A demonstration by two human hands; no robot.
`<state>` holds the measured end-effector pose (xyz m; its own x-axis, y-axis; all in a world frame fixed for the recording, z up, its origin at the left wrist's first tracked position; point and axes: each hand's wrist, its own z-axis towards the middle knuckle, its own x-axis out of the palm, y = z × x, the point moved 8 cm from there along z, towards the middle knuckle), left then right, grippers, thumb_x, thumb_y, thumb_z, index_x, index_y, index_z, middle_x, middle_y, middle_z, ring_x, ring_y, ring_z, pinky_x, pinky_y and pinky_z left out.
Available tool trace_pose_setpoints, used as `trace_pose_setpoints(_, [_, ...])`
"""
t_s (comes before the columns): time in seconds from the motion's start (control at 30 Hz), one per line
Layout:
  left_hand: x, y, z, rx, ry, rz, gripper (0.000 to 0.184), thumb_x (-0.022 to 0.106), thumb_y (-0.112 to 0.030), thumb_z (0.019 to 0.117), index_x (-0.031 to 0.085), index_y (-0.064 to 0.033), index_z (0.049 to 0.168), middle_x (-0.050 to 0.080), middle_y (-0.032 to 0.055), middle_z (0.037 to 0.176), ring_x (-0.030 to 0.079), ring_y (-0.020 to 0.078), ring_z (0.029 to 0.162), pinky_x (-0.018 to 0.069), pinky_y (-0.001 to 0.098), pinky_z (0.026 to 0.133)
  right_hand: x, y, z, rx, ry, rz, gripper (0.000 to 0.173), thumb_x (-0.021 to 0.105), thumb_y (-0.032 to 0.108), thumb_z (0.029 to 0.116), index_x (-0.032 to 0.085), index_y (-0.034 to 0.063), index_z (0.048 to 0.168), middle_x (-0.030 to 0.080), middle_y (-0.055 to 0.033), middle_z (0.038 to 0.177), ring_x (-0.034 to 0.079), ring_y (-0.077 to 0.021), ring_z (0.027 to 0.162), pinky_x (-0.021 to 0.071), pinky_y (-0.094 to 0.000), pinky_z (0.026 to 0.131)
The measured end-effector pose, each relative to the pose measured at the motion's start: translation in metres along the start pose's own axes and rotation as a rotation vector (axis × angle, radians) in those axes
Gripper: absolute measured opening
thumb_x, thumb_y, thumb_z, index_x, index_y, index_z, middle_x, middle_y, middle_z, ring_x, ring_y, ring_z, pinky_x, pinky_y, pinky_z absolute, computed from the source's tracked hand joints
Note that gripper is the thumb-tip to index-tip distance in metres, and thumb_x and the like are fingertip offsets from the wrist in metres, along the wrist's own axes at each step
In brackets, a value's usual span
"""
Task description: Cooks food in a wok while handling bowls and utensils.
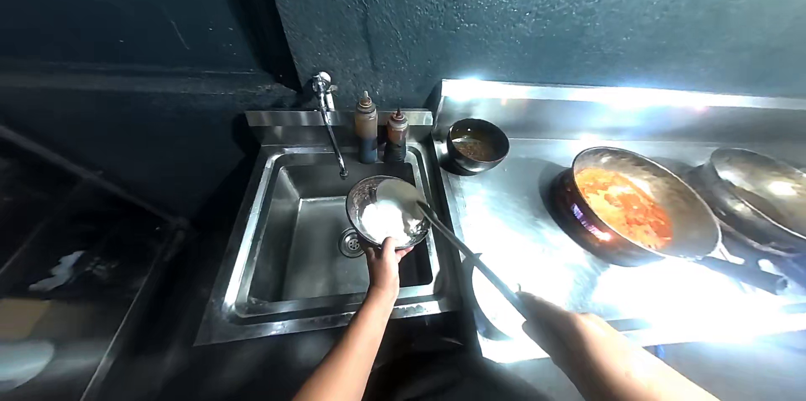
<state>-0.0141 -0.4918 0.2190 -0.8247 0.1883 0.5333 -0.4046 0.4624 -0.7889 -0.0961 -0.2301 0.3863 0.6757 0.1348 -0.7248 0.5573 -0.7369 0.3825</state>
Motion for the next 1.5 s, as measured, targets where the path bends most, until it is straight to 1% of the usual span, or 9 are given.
trace_pose_setpoints(0.1, [0.002, 0.0, -0.002, 0.001, 0.025, 0.015, 0.058, 0.052, 0.001, 0.0937, 0.034, -0.0041, 0.148, 0.059, 0.0231, 0.128, 0.071, 0.0345, 0.096, 0.0625, 0.0504, 0.079, 0.007, -0.001, 0.003, 0.025, -0.06, -0.13, 0.047, 0.042, 0.036, 0.1093, 0.045, 0.0179, 0.152, 0.068, -0.0153, 0.083, 0.069, -0.0353, 0.076, 0.0559, -0.0541, 0.069])
trace_pose_setpoints(0.33, [0.01, -0.003, 0.001, 0.023, 0.064, -0.024, 0.051, 0.05, 0.001, 0.0923, 0.041, -0.0033, 0.142, 0.062, 0.0216, 0.124, 0.071, 0.0332, 0.094, 0.0623, 0.0503, 0.079, -0.005, 0.001, -0.003, -0.028, -0.15, -0.139, 0.05, 0.043, 0.034, 0.1089, 0.043, 0.0168, 0.156, 0.068, -0.0147, 0.083, 0.069, -0.0342, 0.073, 0.0558, -0.0533, 0.066])
trace_pose_setpoints(0.5, [0.02, -0.008, 0.001, 0.016, 0.071, -0.019, 0.048, 0.05, -0.001, 0.0937, 0.043, -0.0031, 0.141, 0.063, 0.0215, 0.122, 0.072, 0.0327, 0.093, 0.0626, 0.049, 0.078, -0.011, 0.001, -0.011, -0.015, -0.069, -0.102, 0.048, 0.044, 0.036, 0.1089, 0.047, 0.019, 0.153, 0.069, -0.0152, 0.084, 0.068, -0.0342, 0.074, 0.055, -0.0542, 0.068])
trace_pose_setpoints(0.7, [0.032, -0.008, -0.003, 0.014, 0.102, -0.001, 0.055, 0.052, -0.002, 0.0946, 0.036, -0.0069, 0.147, 0.06, 0.0197, 0.129, 0.071, 0.0312, 0.099, 0.0624, 0.049, 0.081, -0.046, -0.002, -0.023, -0.029, -0.252, -0.199, 0.05, 0.044, 0.039, 0.1076, 0.048, 0.0209, 0.154, 0.069, -0.013, 0.081, 0.067, -0.0323, 0.068, 0.055, -0.0539, 0.062])
trace_pose_setpoints(0.87, [0.054, -0.002, -0.007, -0.009, 0.137, 0.068, 0.053, 0.053, -0.003, 0.0964, 0.035, -0.0014, 0.146, 0.061, 0.0208, 0.125, 0.071, 0.0291, 0.096, 0.0631, 0.0453, 0.081, -0.046, -0.006, -0.015, 0.08, -0.225, -0.32, 0.049, 0.042, 0.04, 0.108, 0.049, 0.0189, 0.151, 0.069, -0.0153, 0.08, 0.07, -0.0372, 0.074, 0.0551, -0.0566, 0.064])
trace_pose_setpoints(0.93, [0.066, 0.002, -0.009, -0.039, 0.142, 0.109, 0.048, 0.054, -0.004, 0.0975, 0.039, 0.0006, 0.143, 0.062, 0.0212, 0.122, 0.072, 0.0279, 0.093, 0.0632, 0.0435, 0.081, -0.044, -0.014, -0.01, 0.133, -0.083, -0.141, 0.037, 0.043, 0.039, 0.1094, 0.055, 0.0182, 0.138, 0.066, -0.0122, 0.079, 0.068, -0.0303, 0.068, 0.0565, -0.05, 0.062])
trace_pose_setpoints(1.03, [0.084, 0.011, -0.013, -0.122, 0.164, 0.152, 0.052, 0.052, -0.003, 0.1008, 0.031, 0.0011, 0.149, 0.057, 0.0244, 0.129, 0.071, 0.03, 0.098, 0.0631, 0.0428, 0.081, -0.05, -0.032, -0.01, 0.191, 0.107, 0.424, 0.029, 0.042, 0.037, 0.1105, 0.058, 0.014, 0.119, 0.063, -0.006, 0.069, 0.064, -0.0181, 0.048, 0.0565, -0.0338, 0.044])
trace_pose_setpoints(1.2, [0.115, 0.028, -0.024, -0.238, 0.203, 0.17, 0.043, 0.05, -0.005, 0.1043, 0.038, 0.0028, 0.145, 0.058, 0.0243, 0.127, 0.07, 0.0308, 0.1, 0.0621, 0.0441, 0.083, -0.086, -0.062, -0.038, 0.232, 0.146, 0.82, 0.032, 0.04, 0.03, 0.106, 0.062, 0.013, 0.122, 0.06, -0.0051, 0.069, 0.06, -0.0149, 0.044, 0.0537, -0.0296, 0.038])
trace_pose_setpoints(1.5, [0.205, 0.048, -0.057, -0.323, 0.405, 0.149, 0.03, 0.048, -0.005, 0.1031, 0.049, 0.0052, 0.131, 0.067, 0.0206, 0.107, 0.073, 0.0282, 0.087, 0.0637, 0.0426, 0.077, -0.141, -0.129, -0.104, 0.255, 0.098, 0.965, 0.043, 0.031, 0.031, 0.1087, 0.063, 0.0125, 0.131, 0.058, -0.0059, 0.062, 0.057, -0.012, 0.04, 0.0512, -0.0265, 0.035])
